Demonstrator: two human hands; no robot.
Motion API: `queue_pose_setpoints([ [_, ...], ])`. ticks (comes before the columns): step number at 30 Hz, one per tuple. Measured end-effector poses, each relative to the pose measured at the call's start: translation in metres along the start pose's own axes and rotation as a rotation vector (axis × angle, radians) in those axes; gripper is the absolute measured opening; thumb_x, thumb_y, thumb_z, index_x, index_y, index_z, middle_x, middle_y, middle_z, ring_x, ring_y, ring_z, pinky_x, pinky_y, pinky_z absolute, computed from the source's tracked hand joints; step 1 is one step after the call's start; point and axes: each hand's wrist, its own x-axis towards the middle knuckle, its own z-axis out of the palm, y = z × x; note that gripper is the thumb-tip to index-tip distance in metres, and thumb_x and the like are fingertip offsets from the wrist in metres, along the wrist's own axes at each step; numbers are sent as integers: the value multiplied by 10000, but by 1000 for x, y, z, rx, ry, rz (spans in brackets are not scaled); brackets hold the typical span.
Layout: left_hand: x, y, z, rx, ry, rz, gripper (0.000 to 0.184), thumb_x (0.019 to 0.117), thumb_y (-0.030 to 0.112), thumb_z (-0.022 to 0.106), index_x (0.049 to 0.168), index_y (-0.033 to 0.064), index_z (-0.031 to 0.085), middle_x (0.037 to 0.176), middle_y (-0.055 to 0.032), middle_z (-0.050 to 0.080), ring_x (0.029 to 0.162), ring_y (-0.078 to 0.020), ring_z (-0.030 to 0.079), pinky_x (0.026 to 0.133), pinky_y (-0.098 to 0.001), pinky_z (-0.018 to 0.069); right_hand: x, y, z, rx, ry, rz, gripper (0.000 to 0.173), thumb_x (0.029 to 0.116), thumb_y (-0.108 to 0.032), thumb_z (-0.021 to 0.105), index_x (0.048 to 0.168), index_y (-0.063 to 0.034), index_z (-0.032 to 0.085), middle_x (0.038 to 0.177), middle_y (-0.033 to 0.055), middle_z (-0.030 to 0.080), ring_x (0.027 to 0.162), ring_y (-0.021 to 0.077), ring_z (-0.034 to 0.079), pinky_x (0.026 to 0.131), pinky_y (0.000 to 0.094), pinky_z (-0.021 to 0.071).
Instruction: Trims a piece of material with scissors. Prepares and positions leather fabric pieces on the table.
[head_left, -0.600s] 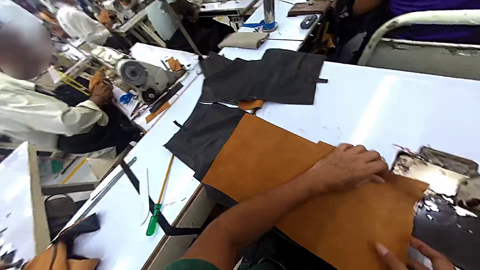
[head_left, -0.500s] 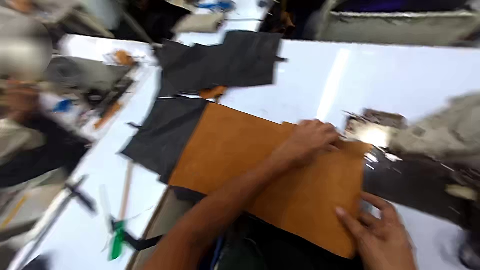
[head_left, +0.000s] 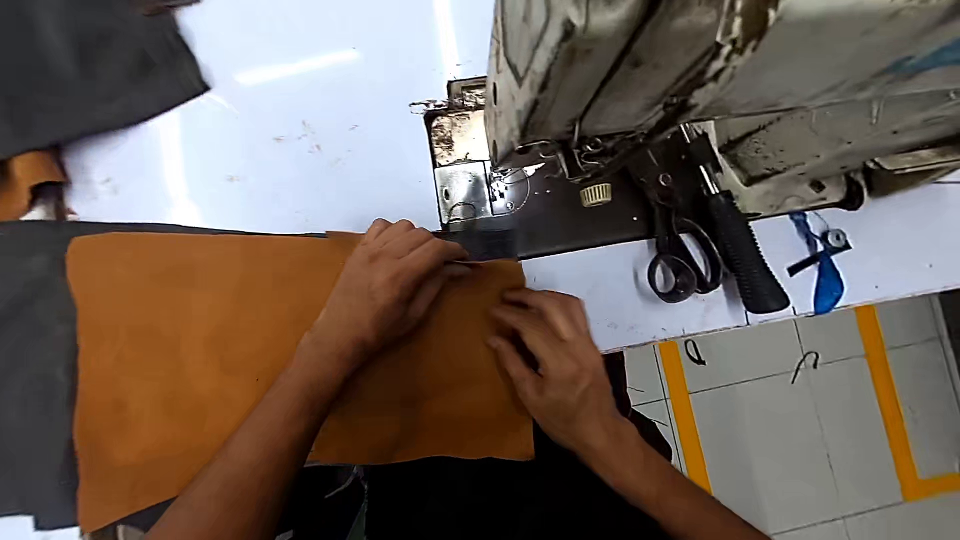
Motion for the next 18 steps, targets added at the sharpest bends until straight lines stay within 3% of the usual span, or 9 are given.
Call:
queue_pose_setpoints([
  [2,8,-2,0,70,-74,-127,374,1022,422,596,1098,80,727,896,-90,716,835,-260,687,743,-456,536,-2,2,9,13,-73,-38,254,1006,-278,639,1189,-151,760,1331,66,650,1239,270,567,1032,410,484],
  [5,21,1,-1,121,-169,-276,496,976,561,595,1063,82,685,789,-89,666,738,-279,663,672,-494,500,-4,2,8,2,-106,-56,272,1017,-302,630,1211,-165,763,1347,77,639,1223,267,568,1021,396,480],
  [14,36,11,-2,131,-242,-473,519,898,641,647,962,126,658,682,-32,602,621,-221,605,574,-457,447,-4,5,0,101,-75,33,271,967,-287,708,1178,-128,771,1324,84,644,1227,242,568,1013,340,490],
  [16,38,11,-2,124,-239,-501,508,882,640,671,970,139,669,686,-22,614,624,-210,610,573,-454,453,6,6,-7,142,-33,108,240,956,-256,727,1139,-110,777,1199,57,697,1094,169,648,897,293,563],
  [18,39,12,-2,114,-240,-515,503,874,633,690,980,142,681,699,-25,625,639,-208,615,584,-459,454,27,13,-14,199,8,221,197,969,-203,718,1119,-81,760,1050,38,721,860,91,705,713,251,618],
])
